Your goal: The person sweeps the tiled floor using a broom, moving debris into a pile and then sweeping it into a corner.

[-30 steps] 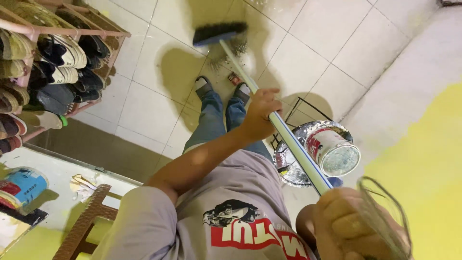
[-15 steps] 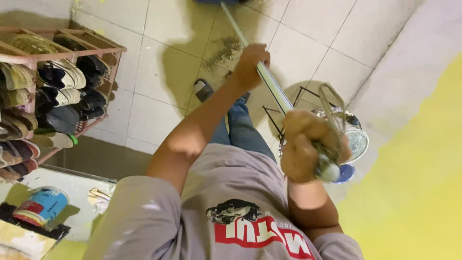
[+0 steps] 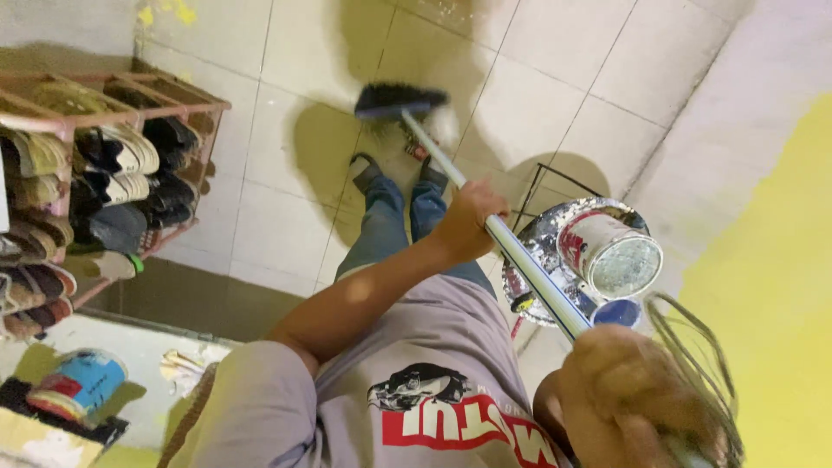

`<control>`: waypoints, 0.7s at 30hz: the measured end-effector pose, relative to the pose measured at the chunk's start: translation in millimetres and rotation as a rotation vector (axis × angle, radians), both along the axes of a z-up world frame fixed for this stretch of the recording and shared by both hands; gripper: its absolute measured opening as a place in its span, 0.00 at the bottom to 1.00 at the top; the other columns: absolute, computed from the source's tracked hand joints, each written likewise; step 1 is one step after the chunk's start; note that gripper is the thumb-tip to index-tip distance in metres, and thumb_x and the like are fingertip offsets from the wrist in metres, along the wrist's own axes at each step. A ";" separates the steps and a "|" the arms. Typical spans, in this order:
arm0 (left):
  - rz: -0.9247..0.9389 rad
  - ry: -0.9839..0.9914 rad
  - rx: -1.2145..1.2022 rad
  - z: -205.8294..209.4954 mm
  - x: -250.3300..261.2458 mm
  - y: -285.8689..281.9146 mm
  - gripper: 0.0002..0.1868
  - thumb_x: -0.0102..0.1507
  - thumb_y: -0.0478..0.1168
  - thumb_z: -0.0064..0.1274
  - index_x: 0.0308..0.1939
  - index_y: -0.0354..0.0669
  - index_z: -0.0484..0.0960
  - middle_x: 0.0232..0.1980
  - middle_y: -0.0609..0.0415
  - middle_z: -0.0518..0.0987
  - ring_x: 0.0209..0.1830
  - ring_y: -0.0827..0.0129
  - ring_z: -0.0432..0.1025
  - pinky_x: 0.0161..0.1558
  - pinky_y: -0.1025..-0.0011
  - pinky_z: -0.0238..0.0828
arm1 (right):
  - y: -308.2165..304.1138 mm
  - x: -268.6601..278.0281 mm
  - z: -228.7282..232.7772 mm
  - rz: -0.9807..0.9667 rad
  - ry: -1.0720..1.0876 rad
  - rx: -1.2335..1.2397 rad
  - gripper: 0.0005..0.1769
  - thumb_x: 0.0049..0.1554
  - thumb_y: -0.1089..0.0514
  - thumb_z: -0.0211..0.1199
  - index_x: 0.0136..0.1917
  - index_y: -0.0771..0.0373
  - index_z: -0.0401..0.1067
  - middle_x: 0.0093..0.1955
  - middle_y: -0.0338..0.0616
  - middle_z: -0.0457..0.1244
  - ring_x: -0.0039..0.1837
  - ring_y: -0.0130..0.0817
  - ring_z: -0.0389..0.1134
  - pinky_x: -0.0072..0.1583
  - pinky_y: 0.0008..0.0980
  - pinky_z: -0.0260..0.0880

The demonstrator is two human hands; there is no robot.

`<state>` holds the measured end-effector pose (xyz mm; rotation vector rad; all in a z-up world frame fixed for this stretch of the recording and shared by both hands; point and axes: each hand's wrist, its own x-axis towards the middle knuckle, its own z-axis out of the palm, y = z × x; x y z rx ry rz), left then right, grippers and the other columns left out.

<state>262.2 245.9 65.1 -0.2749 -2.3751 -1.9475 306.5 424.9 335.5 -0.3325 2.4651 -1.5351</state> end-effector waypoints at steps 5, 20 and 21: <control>0.106 0.140 -0.062 -0.9 -34.5 -19.3 0.05 0.50 0.32 0.54 0.27 0.43 0.73 0.30 0.44 0.68 0.39 0.45 0.67 0.71 0.46 0.58 | -20.4 -20.9 -39.1 -0.141 0.186 -0.464 0.06 0.54 0.60 0.52 0.37 0.61 0.59 0.33 0.40 0.57 0.36 0.31 0.56 0.46 0.33 0.58; 0.115 0.094 -0.165 -101.5 -60.3 -11.1 0.07 0.55 0.37 0.55 0.25 0.46 0.72 0.30 0.49 0.72 0.38 0.49 0.69 0.40 0.55 0.61 | -67.3 -64.1 -95.6 -0.332 -0.030 -0.927 0.12 0.59 0.71 0.46 0.35 0.63 0.50 0.28 0.44 0.51 0.29 0.29 0.47 0.36 0.31 0.51; 0.093 0.047 -0.138 -90.1 -49.5 -2.8 0.07 0.56 0.37 0.55 0.26 0.45 0.72 0.30 0.48 0.72 0.38 0.49 0.69 0.40 0.55 0.61 | -58.8 -61.7 -90.4 -0.291 -0.062 -0.982 0.14 0.59 0.72 0.46 0.34 0.63 0.50 0.28 0.44 0.51 0.30 0.30 0.47 0.36 0.32 0.50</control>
